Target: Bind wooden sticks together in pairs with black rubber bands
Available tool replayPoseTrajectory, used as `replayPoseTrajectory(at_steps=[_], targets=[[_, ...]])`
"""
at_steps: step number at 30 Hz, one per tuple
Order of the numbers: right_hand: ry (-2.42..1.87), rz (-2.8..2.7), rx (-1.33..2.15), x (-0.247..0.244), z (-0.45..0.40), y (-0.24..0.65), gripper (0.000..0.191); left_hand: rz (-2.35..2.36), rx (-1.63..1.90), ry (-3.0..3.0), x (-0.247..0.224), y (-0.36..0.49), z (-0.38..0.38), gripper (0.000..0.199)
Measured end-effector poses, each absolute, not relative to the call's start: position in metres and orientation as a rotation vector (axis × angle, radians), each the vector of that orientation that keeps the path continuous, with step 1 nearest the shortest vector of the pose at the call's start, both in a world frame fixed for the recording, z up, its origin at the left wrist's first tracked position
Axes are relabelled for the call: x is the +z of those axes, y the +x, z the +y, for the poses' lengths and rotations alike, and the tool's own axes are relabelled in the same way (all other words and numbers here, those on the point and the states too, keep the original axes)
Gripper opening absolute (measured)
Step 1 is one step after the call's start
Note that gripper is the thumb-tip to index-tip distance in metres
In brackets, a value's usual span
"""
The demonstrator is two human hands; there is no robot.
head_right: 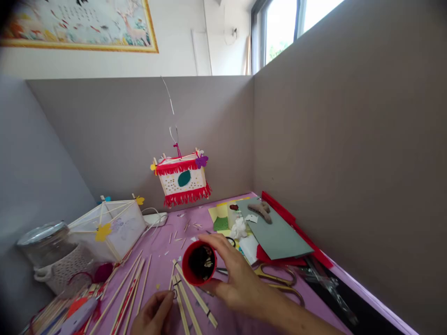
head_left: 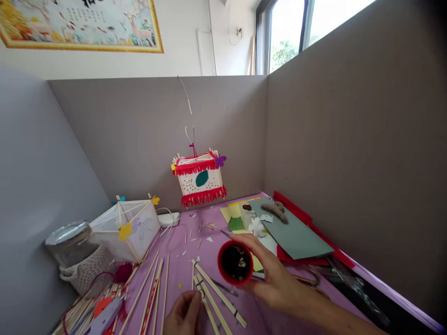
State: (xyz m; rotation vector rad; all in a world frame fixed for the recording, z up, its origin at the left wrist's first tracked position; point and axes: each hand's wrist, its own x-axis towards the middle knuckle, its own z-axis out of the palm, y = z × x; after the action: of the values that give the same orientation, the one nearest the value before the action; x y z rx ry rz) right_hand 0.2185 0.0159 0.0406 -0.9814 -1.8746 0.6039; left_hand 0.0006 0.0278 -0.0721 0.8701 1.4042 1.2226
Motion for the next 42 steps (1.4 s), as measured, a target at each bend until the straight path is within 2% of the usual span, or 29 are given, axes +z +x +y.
replayPoseTrajectory(at_steps=[6,9,16,33,42], targets=[[-0.994,-1.937,0.453,0.016,0.023,0.217,0.057,1.395,1.204,0.951,-0.069,-0.003,0.024,0.047],[-0.968,-1.978,0.376,0.002,0.033,0.214,0.06,1.401,1.196,0.985,-0.071,-0.003,0.024,0.045],[-1.151,-2.071,0.369,-0.029,0.053,0.206,0.054,1.415,1.211,0.974,-0.067,-0.001,0.021,0.044],[-1.171,-2.013,0.416,-0.037,0.07,0.188,0.047,1.428,1.159,0.939,-0.063,0.0,0.024,0.048],[-1.19,-2.068,0.36,-0.036,0.072,0.185,0.059,1.397,1.166,0.909,-0.07,-0.001,0.027,0.044]])
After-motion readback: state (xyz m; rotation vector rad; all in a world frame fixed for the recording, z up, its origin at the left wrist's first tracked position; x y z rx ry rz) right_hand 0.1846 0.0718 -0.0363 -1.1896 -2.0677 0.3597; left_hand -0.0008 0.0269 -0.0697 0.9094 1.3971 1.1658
